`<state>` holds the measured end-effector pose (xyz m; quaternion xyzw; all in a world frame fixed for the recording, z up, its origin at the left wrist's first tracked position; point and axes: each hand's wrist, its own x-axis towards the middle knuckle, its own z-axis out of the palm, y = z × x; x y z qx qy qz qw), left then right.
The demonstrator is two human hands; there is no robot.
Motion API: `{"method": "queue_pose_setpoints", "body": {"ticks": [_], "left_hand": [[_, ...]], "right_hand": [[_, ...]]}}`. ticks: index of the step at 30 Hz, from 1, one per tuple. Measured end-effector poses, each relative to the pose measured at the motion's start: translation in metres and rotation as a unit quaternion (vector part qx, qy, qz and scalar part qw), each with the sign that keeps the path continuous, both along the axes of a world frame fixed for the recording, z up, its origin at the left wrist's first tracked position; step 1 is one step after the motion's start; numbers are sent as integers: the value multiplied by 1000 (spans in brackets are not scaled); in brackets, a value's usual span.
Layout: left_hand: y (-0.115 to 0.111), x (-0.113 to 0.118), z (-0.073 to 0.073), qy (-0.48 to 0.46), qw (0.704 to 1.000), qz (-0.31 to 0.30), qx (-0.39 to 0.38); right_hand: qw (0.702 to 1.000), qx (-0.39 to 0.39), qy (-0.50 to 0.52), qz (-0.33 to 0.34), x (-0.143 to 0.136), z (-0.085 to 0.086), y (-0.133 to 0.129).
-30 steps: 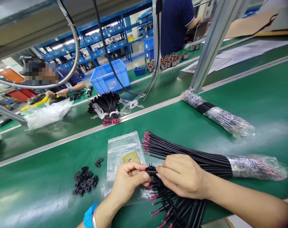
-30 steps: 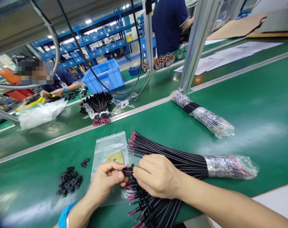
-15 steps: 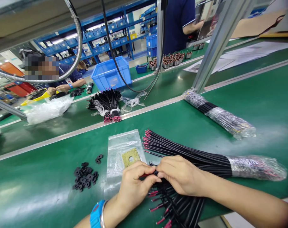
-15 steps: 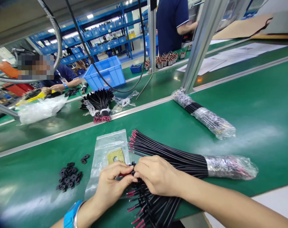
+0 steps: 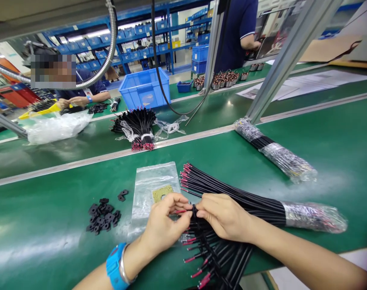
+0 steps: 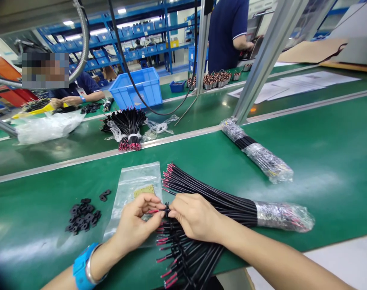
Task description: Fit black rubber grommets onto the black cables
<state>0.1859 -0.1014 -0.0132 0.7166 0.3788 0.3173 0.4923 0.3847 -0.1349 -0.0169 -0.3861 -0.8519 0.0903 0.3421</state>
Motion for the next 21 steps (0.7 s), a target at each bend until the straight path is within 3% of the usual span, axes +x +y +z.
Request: {"method": "queue_pose_setpoints", "body": {"ticks": [4,10,15,19,21], "left_hand": [[1,2,-1,4,1000,-4,6],[8,-10,10,-30,995,-60,-67],[12,-19,14,-51,990,-66,-116],[12,-20,19,25,990,-128,-46],[11,-20,20,83,985,-152,27]], "right_hand": [[1000,-8,4,4,0,-1,2],[999,-42,1,2,1,0,3],[998,-68,-8,-3,0,5,2],[993,-115,-14,11,5,11,3],[991,-127,-5,-33,9,12,6]]}}
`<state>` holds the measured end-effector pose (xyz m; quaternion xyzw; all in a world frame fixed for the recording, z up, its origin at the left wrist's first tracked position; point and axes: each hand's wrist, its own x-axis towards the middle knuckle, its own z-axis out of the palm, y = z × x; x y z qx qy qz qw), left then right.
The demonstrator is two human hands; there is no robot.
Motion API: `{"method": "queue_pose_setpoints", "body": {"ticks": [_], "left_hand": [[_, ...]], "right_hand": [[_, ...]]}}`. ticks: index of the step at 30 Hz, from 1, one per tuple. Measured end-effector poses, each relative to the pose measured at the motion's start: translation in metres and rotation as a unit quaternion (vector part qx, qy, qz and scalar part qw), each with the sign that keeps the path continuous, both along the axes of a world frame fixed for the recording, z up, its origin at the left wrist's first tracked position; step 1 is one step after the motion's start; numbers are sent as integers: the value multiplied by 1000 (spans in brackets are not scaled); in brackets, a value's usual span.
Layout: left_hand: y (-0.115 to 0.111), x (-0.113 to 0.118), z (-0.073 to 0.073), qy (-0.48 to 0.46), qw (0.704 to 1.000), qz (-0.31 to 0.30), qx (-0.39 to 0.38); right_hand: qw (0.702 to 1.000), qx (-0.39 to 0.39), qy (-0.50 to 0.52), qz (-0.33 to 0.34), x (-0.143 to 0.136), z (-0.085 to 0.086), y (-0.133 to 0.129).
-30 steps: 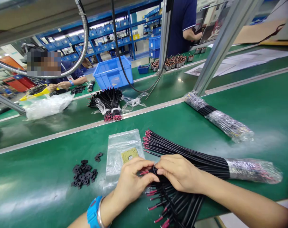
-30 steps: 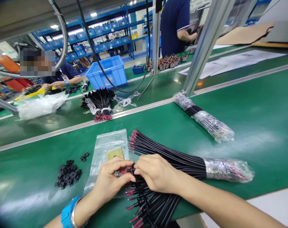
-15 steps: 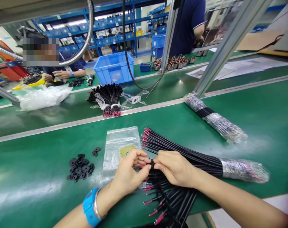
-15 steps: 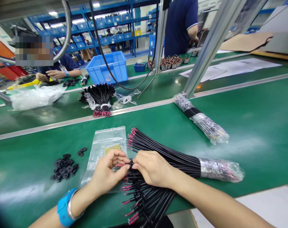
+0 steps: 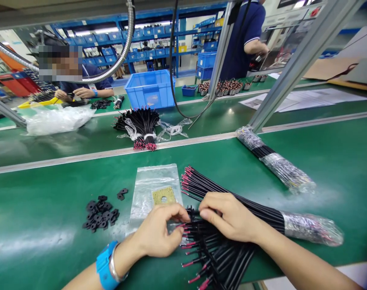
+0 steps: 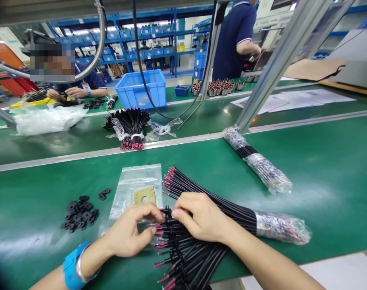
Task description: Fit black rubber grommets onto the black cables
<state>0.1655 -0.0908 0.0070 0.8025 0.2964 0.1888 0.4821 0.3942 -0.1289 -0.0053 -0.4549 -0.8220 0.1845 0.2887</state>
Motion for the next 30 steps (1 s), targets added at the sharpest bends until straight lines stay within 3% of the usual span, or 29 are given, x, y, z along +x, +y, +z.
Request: {"method": "queue_pose_setpoints", "body": {"ticks": [4,8,17,22,25,30], "left_hand": [[-1,0,-2,9,996,10,88],[0,1,-5,-25,993,21,114],[14,-5,0,4,986,92,142],[45,-46,16,164,957,141,192],[60,-68,18,211,936,176,221],[64,-70,5,214,938,107,251]], "right_hand": [[988,16,-96,-120,3,-9,6],[952,-13,-256,-164,-6,-13,5],[914,-3,-376,-153,-17,-8,5],[907,-14,-399,-132,-17,-7,6],[898,-20,-422,-123,-21,-6,8],[895,-35,-434,-94,-30,0,18]]}}
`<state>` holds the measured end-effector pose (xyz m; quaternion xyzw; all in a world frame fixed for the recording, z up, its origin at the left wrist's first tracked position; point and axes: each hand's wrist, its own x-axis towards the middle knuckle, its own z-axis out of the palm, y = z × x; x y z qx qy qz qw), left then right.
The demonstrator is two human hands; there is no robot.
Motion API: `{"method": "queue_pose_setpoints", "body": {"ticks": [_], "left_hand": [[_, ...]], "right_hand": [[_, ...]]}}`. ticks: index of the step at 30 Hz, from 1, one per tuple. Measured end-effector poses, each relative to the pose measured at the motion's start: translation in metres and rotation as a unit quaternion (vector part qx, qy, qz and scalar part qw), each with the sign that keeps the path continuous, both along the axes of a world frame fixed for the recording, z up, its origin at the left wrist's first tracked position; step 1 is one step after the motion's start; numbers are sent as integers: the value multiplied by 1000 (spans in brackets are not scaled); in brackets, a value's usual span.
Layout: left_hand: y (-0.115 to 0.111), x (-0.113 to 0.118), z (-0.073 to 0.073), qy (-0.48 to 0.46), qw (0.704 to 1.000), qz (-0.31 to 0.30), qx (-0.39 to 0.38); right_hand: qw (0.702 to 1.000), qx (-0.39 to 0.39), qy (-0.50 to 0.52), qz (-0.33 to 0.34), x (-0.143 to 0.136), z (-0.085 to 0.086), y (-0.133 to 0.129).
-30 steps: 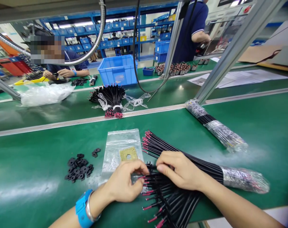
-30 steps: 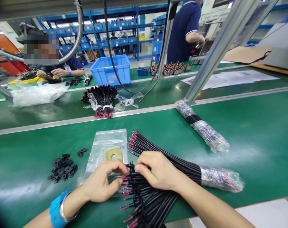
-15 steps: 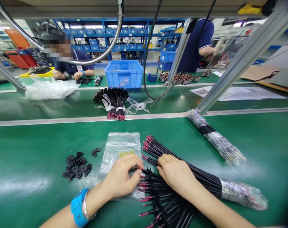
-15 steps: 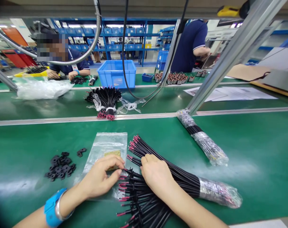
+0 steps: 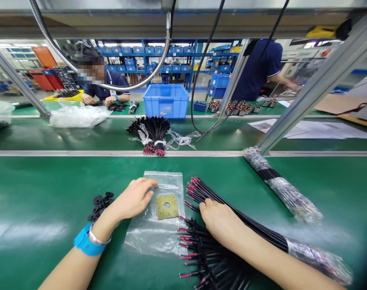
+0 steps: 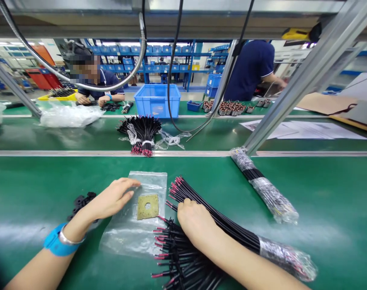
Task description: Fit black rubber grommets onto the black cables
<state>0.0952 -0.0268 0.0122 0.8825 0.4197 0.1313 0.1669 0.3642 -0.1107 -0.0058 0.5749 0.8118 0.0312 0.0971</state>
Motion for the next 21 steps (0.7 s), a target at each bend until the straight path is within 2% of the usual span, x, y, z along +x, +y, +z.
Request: {"method": "queue_pose_setpoints", "body": {"ticks": [4,9,13,15,18,21], "left_hand": [[-3,6,-8,34,999,9,15],[7,10,-19,72,996,37,36],[19,10,-27,51,997,60,24],[25,-1,-21,31,995,88,29],[28,-36,3,9,987,157,35],[24,-74,28,30,980,191,-41]], "right_hand": [[1000,4,11,7,1,3,5],[996,36,86,-1,13,-4,-1],[984,-12,173,39,19,-11,-2],[971,-47,232,45,20,-15,-2],[952,-75,295,27,23,-24,-2],[947,-88,309,13,27,-37,0]]}}
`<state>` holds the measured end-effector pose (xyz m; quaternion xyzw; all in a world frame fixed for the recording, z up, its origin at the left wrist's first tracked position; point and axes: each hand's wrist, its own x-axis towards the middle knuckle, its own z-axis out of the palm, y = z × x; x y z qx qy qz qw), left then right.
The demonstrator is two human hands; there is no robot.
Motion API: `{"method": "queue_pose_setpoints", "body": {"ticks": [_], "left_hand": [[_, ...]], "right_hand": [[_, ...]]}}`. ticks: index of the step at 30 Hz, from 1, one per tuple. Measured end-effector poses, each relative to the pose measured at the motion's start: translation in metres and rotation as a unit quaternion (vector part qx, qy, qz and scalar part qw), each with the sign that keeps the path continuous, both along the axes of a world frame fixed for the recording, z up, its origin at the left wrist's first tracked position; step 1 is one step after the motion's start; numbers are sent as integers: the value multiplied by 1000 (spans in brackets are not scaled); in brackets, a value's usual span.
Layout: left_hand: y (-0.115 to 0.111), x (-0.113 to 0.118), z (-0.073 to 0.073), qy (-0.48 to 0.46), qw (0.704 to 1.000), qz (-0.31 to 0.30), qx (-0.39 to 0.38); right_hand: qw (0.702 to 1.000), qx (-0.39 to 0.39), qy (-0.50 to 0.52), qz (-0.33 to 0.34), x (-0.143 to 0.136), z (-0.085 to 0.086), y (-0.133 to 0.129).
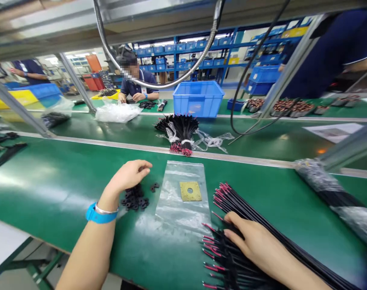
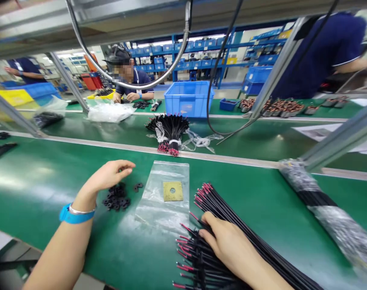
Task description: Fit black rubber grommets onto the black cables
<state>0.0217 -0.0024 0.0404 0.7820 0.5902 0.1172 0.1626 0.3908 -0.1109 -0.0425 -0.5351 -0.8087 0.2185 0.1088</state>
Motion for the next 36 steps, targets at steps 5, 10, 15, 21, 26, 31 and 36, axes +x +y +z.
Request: {"method": "queue_pose_setpoints", "body": {"ticks": [5,10,15,21,26,31,36], "left_hand": [[0,-8,-4,33,996,-13,-80],[-2,15,-16,-2,998,-20,-65],[-10,23,-4,-102,990,-44,-87],[-14,61,-19,-471,845,-19,-252],[-24,89,-31,-511,807,4,-296],[-26,110,-41,-487,843,32,-227],[-23,118,-49,-480,856,55,-183]], "right_hand": [[1000,9,-3,3,3,-11,2],[999,34,18,-11,3,-5,-1],[997,24,65,-37,-3,12,-2],[990,29,114,-84,-7,26,-2],[982,31,159,-99,-6,29,-1],[978,33,179,-105,-4,30,-1],[977,46,181,-102,-4,32,-4]]}}
